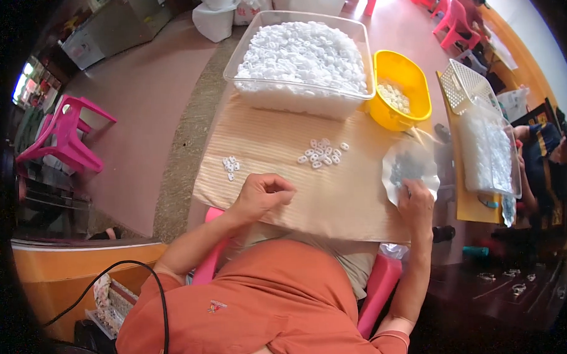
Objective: Manually assembling small white plastic components by inserting small pins.
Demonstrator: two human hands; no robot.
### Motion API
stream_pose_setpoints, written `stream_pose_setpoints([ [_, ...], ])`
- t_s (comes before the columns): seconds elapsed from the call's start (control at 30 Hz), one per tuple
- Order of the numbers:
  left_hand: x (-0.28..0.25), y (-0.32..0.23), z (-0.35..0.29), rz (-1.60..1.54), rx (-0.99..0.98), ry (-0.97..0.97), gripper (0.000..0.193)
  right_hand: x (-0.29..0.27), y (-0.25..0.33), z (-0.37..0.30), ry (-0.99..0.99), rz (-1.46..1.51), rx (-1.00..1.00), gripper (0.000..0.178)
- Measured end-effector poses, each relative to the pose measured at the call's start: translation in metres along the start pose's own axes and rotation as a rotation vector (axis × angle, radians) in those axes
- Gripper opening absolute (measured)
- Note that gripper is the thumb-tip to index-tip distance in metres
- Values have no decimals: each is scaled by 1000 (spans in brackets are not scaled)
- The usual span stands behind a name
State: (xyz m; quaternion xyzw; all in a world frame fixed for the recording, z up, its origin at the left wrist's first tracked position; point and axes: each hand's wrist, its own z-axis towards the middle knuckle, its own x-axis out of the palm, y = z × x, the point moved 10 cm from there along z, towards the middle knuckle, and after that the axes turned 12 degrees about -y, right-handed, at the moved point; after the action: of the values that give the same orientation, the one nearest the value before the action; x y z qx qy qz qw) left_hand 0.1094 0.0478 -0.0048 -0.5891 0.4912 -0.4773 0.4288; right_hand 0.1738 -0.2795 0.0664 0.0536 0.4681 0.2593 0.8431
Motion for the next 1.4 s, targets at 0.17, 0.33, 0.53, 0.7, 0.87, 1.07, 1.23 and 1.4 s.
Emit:
stream_pose_setpoints([
  [0.17,5,3,0,-37,13,50,12,0,-5,-2,33,-1,85,8],
  [0.33,7,6,-1,-38,-35,43,11,-5,-1,0,-19,24,20,4],
  [0.53,11,7,0,-79,-43,57,9,-6,-10,-2,-17,98,164,10],
  [0.7,19,8,1,-167,-93,19,12,-11,-25,-10,-116,201,328,13],
  [0.87,26,10,1,-191,-167,5,18,-2,-10,-13,-139,568,475,9],
  [1.07,44,13,2,-248,-222,33,11,21,31,-16,-65,870,481,11],
  [1.23,60,19,0,-282,-301,72,10,44,71,-25,77,960,469,11],
  [1.4,67,25,0,-252,-298,78,13,62,99,-35,208,1083,511,12],
])
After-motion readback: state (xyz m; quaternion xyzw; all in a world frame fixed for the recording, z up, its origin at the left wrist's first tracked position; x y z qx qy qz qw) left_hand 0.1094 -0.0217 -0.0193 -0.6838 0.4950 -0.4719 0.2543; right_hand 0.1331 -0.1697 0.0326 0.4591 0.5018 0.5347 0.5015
